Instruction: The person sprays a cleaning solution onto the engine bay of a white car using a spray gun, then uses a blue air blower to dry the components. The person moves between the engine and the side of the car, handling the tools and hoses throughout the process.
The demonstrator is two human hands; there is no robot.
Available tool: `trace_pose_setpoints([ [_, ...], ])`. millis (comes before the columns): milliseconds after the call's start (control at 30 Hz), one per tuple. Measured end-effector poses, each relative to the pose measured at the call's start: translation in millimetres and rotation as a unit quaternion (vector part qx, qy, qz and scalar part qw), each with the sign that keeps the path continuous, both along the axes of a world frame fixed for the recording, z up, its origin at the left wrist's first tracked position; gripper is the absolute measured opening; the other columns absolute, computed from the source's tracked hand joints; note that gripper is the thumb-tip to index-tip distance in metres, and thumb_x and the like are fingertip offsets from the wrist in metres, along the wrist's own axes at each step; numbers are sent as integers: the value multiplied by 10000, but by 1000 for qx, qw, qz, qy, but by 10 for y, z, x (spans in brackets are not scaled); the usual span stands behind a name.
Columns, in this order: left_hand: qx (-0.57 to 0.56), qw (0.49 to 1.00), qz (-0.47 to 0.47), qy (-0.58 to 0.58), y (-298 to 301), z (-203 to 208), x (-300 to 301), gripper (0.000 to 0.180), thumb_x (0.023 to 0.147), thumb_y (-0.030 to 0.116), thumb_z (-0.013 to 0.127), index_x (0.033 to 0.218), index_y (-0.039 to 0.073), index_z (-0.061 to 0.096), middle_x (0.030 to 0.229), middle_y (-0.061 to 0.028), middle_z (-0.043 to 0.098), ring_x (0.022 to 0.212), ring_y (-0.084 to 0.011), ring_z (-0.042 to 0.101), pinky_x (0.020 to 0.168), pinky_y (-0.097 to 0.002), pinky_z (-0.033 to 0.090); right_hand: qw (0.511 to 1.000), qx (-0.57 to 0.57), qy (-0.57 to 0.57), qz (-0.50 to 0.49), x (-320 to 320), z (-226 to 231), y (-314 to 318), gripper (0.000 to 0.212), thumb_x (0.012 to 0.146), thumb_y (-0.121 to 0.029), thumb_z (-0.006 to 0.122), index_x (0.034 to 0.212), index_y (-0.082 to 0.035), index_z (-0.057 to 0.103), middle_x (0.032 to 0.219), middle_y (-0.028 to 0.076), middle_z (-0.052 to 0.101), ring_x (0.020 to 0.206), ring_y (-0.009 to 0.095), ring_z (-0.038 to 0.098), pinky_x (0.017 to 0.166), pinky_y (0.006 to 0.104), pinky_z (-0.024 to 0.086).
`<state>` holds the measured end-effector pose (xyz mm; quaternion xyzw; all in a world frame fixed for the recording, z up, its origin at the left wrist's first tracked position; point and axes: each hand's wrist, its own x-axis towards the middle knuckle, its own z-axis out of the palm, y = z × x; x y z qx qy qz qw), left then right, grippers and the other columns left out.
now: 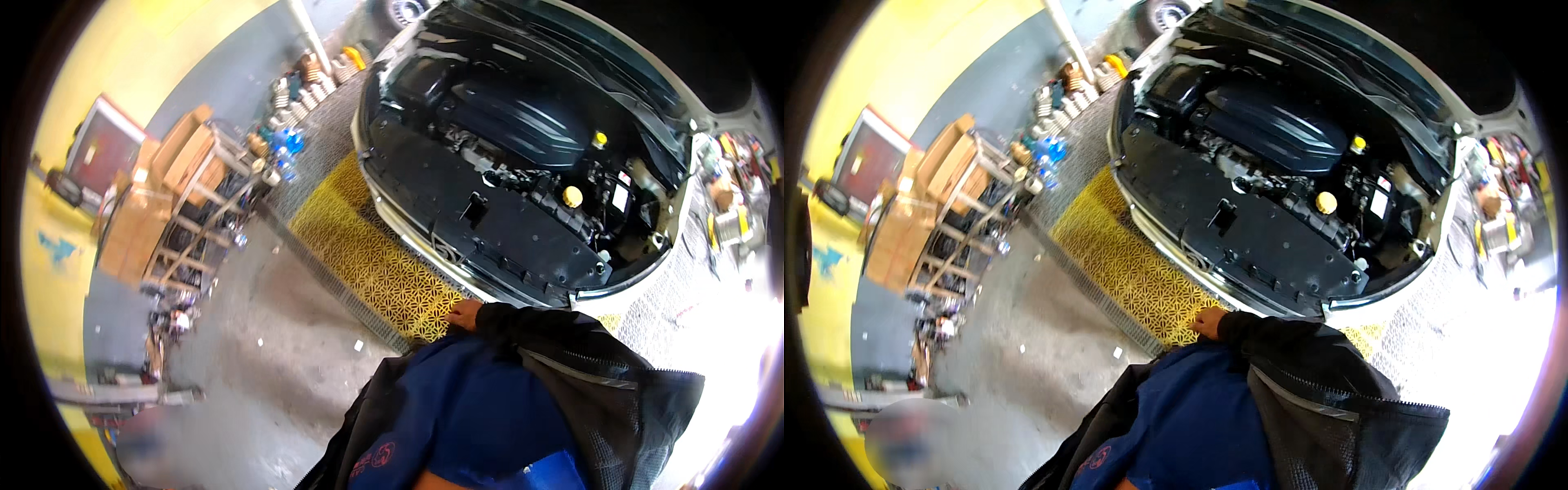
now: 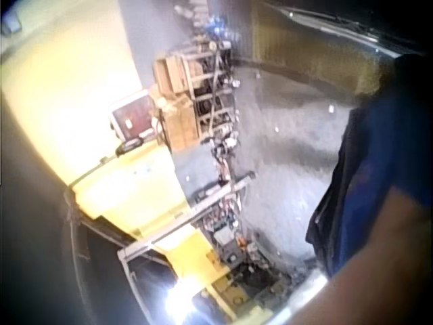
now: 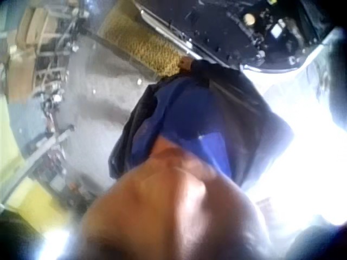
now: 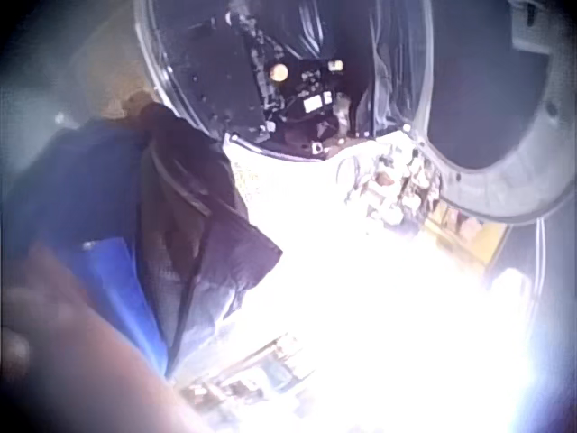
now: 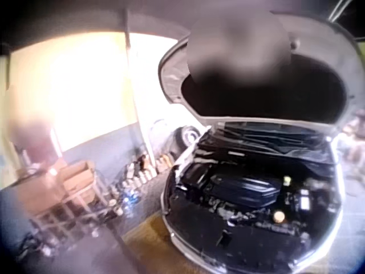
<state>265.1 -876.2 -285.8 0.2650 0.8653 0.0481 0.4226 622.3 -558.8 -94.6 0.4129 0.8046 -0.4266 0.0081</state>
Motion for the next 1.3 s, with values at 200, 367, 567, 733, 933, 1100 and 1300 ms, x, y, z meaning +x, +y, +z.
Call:
trace_pose_setpoints([
  [200,80,986,-111,100,1716,-88,-1804,464,869,439,550,784,5,690,832,-233,671,853,-388,654,756,-475,485,988,-11,47,-147,-616,105,453,423,883,-424,544,883,-21,676,852,202,673,785,380,642,713,466,502],
  [367,66,973,-217,26,2618,-50,-2613,363,829,355,626,815,-2,688,839,-208,688,844,-343,670,798,-427,516,934,215,-61,-280,-211,-392,1496,257,847,-268,537,827,-50,671,851,183,649,793,361,648,705,456,530],
  [567,35,962,-264,58,3649,891,-3321,304,818,307,647,860,8,680,829,-172,688,802,-307,660,763,-409,522,535,408,-122,-729,1297,436,2278,178,835,-214,612,911,-54,596,877,168,624,801,375,628,696,468,514],
  [733,161,937,-290,109,4973,1147,-3601,267,809,268,663,898,16,673,820,-142,688,768,-278,653,733,-393,527,643,183,-203,-715,1264,393,2544,232,849,-228,575,995,-48,563,1155,204,565,995,402,615,820,477,517],
  [933,400,852,-336,-26,7401,1580,-1798,289,867,203,626,1056,-14,608,968,-154,653,908,-255,611,821,-358,491,582,178,-228,-760,1079,384,2639,240,864,-269,609,957,-48,596,1080,178,586,950,385,621,799,457,513],
  [1100,480,750,-436,-127,8751,2204,-25,239,847,140,633,1045,12,594,862,-100,563,747,-232,558,684,-358,476,557,236,-214,-767,1198,644,2879,211,858,-238,626,854,-29,602,916,196,601,898,390,596,780,462,477],
  [1300,570,667,-478,-39,9214,2006,1299,166,819,162,630,937,51,598,952,-145,561,946,-348,540,843,-447,446,518,146,-390,-747,1664,1039,3100,378,896,-380,567,1126,-80,598,1047,198,622,938,384,641,805,475,525],
])
